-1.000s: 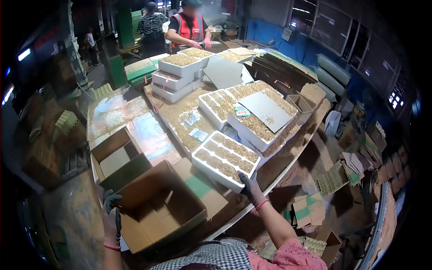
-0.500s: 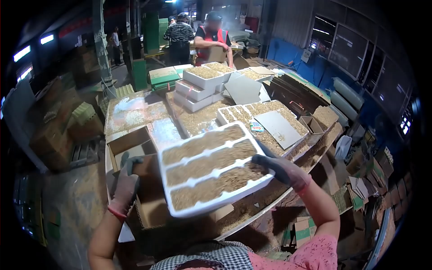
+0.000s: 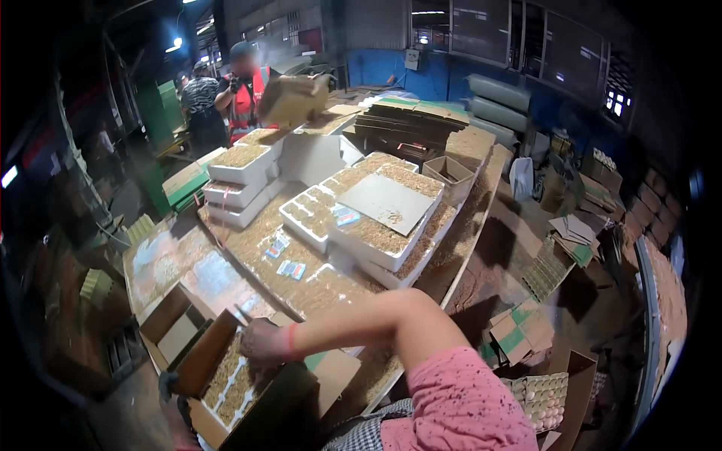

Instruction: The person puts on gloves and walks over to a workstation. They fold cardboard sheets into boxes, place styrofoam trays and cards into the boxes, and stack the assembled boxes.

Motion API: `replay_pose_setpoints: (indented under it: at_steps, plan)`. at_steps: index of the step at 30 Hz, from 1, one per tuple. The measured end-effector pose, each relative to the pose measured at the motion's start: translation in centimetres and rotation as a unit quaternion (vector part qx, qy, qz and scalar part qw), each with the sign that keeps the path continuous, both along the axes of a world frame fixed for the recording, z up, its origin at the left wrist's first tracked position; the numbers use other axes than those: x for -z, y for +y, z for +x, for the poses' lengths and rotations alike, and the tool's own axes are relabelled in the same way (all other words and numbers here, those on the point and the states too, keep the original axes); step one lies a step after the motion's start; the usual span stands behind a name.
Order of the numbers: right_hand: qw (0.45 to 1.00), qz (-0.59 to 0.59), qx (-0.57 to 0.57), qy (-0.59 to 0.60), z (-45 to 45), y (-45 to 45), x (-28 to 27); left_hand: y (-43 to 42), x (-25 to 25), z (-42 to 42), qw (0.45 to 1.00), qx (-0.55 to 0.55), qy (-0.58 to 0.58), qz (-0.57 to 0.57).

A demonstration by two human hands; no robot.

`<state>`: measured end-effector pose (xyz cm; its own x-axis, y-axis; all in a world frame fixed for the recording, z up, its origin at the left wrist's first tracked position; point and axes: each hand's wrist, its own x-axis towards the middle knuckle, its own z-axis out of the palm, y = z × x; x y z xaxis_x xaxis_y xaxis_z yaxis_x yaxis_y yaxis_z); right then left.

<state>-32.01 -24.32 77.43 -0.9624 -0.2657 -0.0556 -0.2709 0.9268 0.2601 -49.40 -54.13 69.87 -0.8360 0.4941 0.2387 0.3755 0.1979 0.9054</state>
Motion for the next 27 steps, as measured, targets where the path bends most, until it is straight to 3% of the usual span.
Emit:
replay_pose_setpoints:
  at_steps: [1,2,3,4,6,7,9,11,12,13,14,15,16,18,20,21,22,23,24,26,27]
  plan:
    - [0.973,-0.184,0.015,0.141,-1.6,2.2,2.3,-1.3,1.1,-2.0,1.000,-0.001,0.004,0.001]
    - [0.960,-0.158,0.049,0.227,1.0,5.8,-2.4,-1.4,0.1,-1.3,0.999,-0.043,0.009,-0.012]
    - [0.917,-0.053,0.168,0.357,-0.8,11.2,-1.4,-0.1,-2.5,0.6,0.996,-0.092,0.013,-0.017]
    - [0.909,-0.022,0.159,0.385,-1.8,19.8,3.0,1.4,-5.0,2.6,0.991,-0.133,0.024,-0.023]
    - [0.820,0.053,0.303,0.483,2.0,25.8,6.0,4.9,-9.5,6.2,0.987,-0.150,0.061,-0.020]
    - [0.767,0.077,0.377,0.514,4.0,28.7,7.4,6.9,-12.7,8.9,0.992,-0.064,0.111,-0.008]
    - [0.785,0.069,0.383,0.482,5.3,30.0,9.1,9.8,-12.9,8.4,0.990,-0.034,0.137,-0.009]
    - [0.875,-0.073,0.291,0.380,7.1,27.6,6.1,12.9,-14.0,9.6,0.982,0.024,0.182,-0.034]
    - [0.874,-0.149,0.251,0.389,7.1,26.4,6.1,15.0,-14.9,10.9,0.975,0.047,0.207,-0.061]
    - [0.866,-0.222,0.211,0.396,6.7,24.8,6.0,16.7,-14.9,11.1,0.974,0.086,0.197,-0.072]
    - [0.831,-0.349,0.151,0.407,7.1,21.6,4.2,19.1,-15.4,12.5,0.974,0.140,0.175,-0.008]
    - [0.780,-0.466,0.083,0.410,7.4,18.5,2.4,21.2,-15.5,13.1,0.949,0.208,0.237,-0.001]
    - [0.736,-0.588,0.052,0.331,7.6,15.4,1.1,23.7,-16.3,14.8,0.925,0.204,0.322,-0.016]
    - [0.803,-0.511,-0.073,0.297,9.5,13.3,-2.0,25.2,-17.2,15.4,0.914,0.279,0.182,-0.231]
    - [0.819,-0.438,0.057,0.366,9.8,16.7,-1.7,24.5,-14.8,13.8,0.930,0.270,0.193,-0.161]
    - [0.865,-0.331,0.172,0.335,10.8,20.1,-2.9,23.2,-15.9,14.6,0.969,0.202,-0.047,-0.137]
    - [0.851,-0.262,0.291,0.349,11.9,24.2,-1.3,21.0,-15.2,13.3,0.973,0.175,-0.063,-0.135]
    - [0.826,-0.192,0.408,0.337,12.9,28.3,0.2,19.0,-15.5,12.5,0.956,0.166,-0.161,-0.180]
    - [0.822,-0.008,0.524,0.222,14.4,30.1,1.2,16.8,-15.8,11.8,0.928,0.157,-0.256,-0.222]
    - [0.779,-0.147,0.608,0.050,16.4,33.8,1.6,11.6,-11.5,9.2,0.909,0.174,0.018,-0.378]
    - [0.832,-0.048,0.549,0.068,17.5,33.8,2.3,9.4,-10.8,8.9,0.904,0.118,0.073,-0.404]
